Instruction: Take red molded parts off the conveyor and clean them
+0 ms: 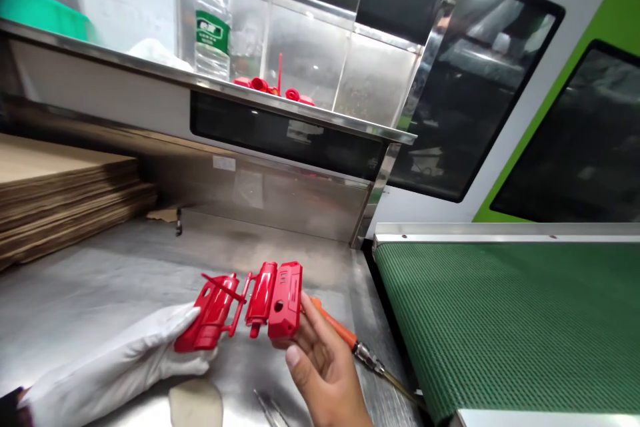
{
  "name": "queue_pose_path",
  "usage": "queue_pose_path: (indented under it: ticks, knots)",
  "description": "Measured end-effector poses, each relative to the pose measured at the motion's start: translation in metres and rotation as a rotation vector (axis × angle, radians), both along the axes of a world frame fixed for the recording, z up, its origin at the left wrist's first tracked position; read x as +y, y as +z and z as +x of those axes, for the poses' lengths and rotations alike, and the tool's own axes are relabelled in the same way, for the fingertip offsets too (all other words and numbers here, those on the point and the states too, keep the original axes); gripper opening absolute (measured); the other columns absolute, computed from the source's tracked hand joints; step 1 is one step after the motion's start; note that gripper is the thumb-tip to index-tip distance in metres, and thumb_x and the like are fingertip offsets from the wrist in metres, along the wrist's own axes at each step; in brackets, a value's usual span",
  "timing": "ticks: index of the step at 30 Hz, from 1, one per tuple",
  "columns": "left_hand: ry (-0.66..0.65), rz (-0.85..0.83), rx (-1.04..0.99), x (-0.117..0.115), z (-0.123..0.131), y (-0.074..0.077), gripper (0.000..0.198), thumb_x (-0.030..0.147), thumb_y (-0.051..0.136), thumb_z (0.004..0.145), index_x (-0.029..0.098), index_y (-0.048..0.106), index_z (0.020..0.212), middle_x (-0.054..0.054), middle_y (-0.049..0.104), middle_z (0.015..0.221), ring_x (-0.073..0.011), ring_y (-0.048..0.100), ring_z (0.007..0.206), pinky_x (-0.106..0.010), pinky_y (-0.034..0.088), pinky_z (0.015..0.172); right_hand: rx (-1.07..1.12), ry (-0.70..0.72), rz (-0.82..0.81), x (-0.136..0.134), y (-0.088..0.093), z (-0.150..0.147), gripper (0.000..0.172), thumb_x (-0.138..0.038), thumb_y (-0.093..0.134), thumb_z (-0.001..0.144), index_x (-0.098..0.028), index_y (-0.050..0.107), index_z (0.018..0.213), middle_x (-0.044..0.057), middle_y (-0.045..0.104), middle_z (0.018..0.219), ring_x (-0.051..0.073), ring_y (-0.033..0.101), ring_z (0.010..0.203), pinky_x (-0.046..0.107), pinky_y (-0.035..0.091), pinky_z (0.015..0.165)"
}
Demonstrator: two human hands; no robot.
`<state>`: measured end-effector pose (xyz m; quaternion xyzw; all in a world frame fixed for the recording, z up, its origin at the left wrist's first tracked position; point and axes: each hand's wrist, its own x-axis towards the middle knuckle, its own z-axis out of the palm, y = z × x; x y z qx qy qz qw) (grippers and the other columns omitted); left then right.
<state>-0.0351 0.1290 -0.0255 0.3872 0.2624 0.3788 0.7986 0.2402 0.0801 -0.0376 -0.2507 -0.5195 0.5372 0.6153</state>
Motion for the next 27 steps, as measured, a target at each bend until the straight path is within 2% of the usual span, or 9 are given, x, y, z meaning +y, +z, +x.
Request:
queue_pose_path:
  ticks: [3, 7, 11, 16, 20, 24, 27]
  knots:
    - [0.038, -0.050, 0.006, 0.004, -0.001, -0.004, 0.026, 0.025, 0.062, 0.097, 0.017, 0.075, 0.117, -0.012, 0.075, 0.109, -0.0230, 0.070, 0.098, -0.039, 0.061, 0.089, 0.030, 0.026, -0.004, 0.003, -0.001, 0.002, 0.058, -0.033, 0.078, 0.091, -0.031, 0.056, 0.144, 0.010, 0.059, 0.144, 0.029, 0.059, 0.128, 0.042, 0.052, 0.101]
    - [0.157, -0.120, 0.034, 0.011, 0.001, -0.010, 0.027, 0.026, 0.072, 0.090, 0.014, 0.077, 0.114, -0.015, 0.076, 0.112, -0.0285, 0.073, 0.099, -0.038, 0.063, 0.085, 0.074, 0.067, -0.024, 0.004, 0.000, 0.002, 0.058, -0.031, 0.076, 0.093, -0.029, 0.053, 0.146, 0.012, 0.061, 0.142, 0.026, 0.062, 0.123, 0.040, 0.051, 0.099]
    - [0.223, -0.170, 0.041, 0.013, 0.003, -0.012, 0.031, 0.027, 0.077, 0.085, 0.012, 0.077, 0.113, -0.016, 0.077, 0.108, -0.0287, 0.074, 0.095, -0.035, 0.064, 0.080, 0.106, 0.108, -0.046, 0.003, 0.004, 0.001, 0.065, -0.033, 0.078, 0.091, -0.023, 0.050, 0.148, 0.016, 0.061, 0.140, 0.025, 0.063, 0.120, 0.040, 0.049, 0.101]
    - [0.164, -0.129, 0.019, 0.011, 0.005, -0.005, 0.026, 0.029, 0.072, 0.090, 0.012, 0.077, 0.110, -0.015, 0.076, 0.103, -0.0230, 0.073, 0.090, -0.032, 0.064, 0.078, 0.194, 0.114, -0.184, -0.001, 0.013, 0.003, 0.059, -0.028, 0.080, 0.088, -0.020, 0.057, 0.142, 0.017, 0.058, 0.144, 0.028, 0.062, 0.124, 0.042, 0.047, 0.105]
    - [0.141, -0.109, 0.007, 0.005, 0.005, 0.002, 0.024, 0.031, 0.072, 0.090, 0.014, 0.078, 0.105, -0.012, 0.076, 0.101, -0.0233, 0.074, 0.090, -0.030, 0.063, 0.077, 0.195, 0.098, -0.235, -0.002, 0.017, 0.007, 0.058, -0.028, 0.077, 0.090, -0.015, 0.055, 0.142, 0.019, 0.060, 0.141, 0.027, 0.063, 0.121, 0.042, 0.046, 0.107]
    - [0.028, 0.037, 0.033, 0.001, 0.007, 0.009, 0.026, 0.032, 0.061, 0.098, 0.016, 0.071, 0.115, -0.010, 0.072, 0.103, -0.0194, 0.068, 0.088, -0.032, 0.060, 0.080, 0.164, 0.100, -0.244, 0.000, 0.017, 0.009, 0.060, -0.029, 0.074, 0.093, -0.013, 0.050, 0.146, 0.019, 0.062, 0.138, 0.023, 0.066, 0.110, 0.038, 0.050, 0.100]
    - [-0.009, 0.171, 0.091, -0.001, 0.010, 0.013, 0.027, 0.036, 0.054, 0.101, 0.020, 0.067, 0.117, -0.006, 0.068, 0.097, -0.0170, 0.064, 0.079, -0.030, 0.056, 0.070, 0.105, 0.078, -0.213, 0.003, 0.014, 0.010, 0.059, -0.033, 0.075, 0.092, -0.016, 0.052, 0.144, 0.017, 0.064, 0.134, 0.020, 0.068, 0.101, 0.033, 0.053, 0.091]
